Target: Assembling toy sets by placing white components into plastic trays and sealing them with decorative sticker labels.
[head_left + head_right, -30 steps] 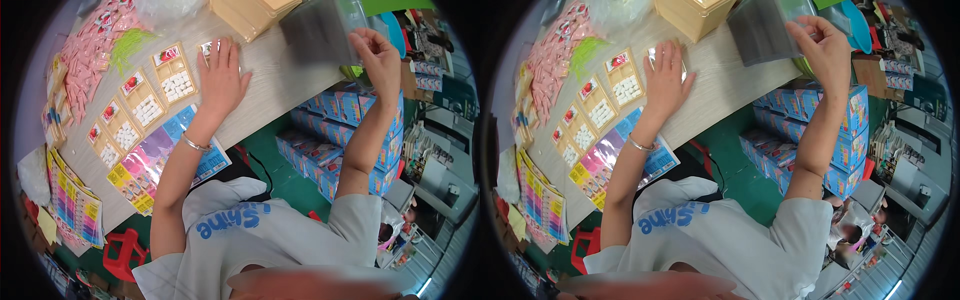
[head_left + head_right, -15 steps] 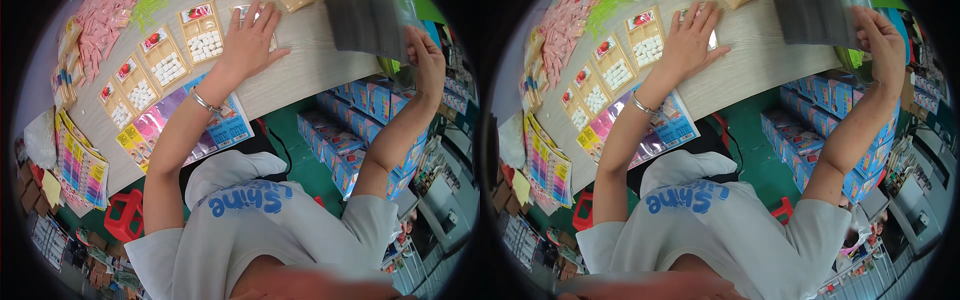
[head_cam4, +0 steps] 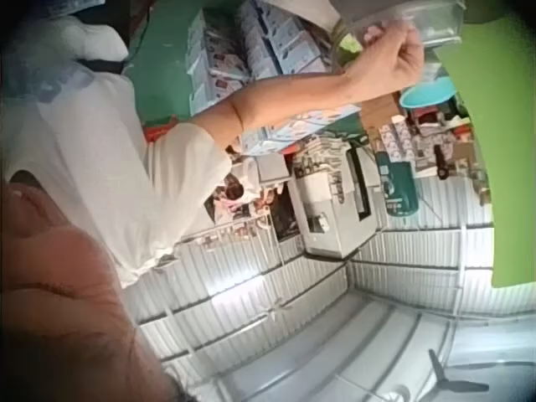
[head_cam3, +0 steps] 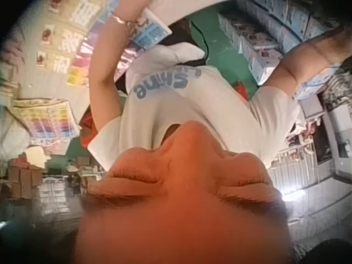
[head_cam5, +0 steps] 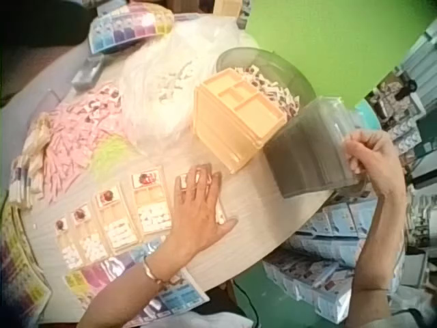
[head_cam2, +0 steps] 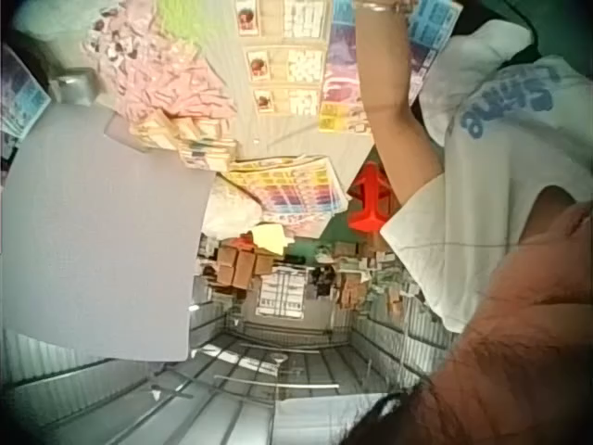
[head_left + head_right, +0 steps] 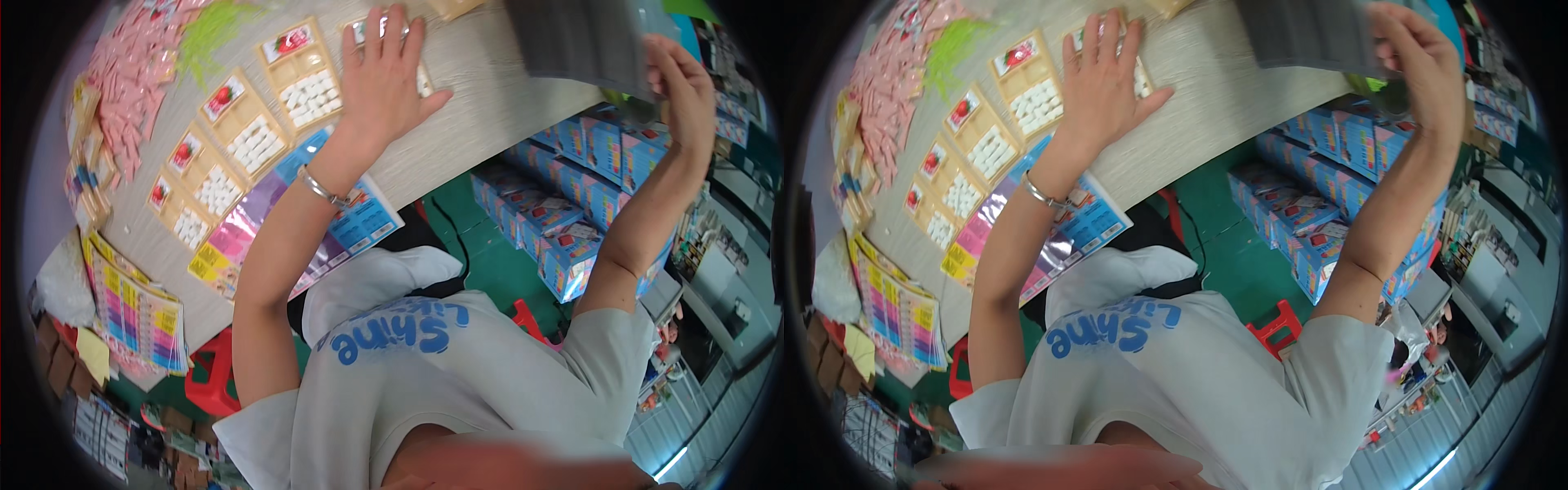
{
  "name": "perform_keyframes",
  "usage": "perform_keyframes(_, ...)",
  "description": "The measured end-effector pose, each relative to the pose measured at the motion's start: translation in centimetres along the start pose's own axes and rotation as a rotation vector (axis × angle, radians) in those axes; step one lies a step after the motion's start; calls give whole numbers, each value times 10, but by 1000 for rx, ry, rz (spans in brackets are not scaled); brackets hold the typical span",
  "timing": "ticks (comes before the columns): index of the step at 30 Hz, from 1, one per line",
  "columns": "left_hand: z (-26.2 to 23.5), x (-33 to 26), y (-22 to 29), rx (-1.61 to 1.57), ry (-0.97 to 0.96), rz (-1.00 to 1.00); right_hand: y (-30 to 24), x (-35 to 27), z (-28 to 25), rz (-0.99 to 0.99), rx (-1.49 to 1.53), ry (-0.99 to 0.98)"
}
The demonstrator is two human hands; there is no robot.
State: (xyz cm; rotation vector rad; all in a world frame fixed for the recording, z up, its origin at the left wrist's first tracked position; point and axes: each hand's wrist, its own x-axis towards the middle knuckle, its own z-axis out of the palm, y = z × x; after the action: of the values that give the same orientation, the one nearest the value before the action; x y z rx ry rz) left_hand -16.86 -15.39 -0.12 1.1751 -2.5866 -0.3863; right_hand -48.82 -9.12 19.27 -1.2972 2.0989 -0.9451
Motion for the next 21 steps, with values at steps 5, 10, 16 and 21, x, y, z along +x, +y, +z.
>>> perform_keyframes(5,18,10,3,56,112,66,2,4,5,-121,-205,9)
perform_keyframes(10,-23,3,6,-13,179,41,-18,-20,-2,-178,-136,288)
perform_keyframes(16,-111,-66,1,-1426,-60,65,-85,-125,92,-224,489,-194)
perform_keyframes(21,-113,-97,-48,-1418,-23,-567,-45,-91,236,-34,822,-696)
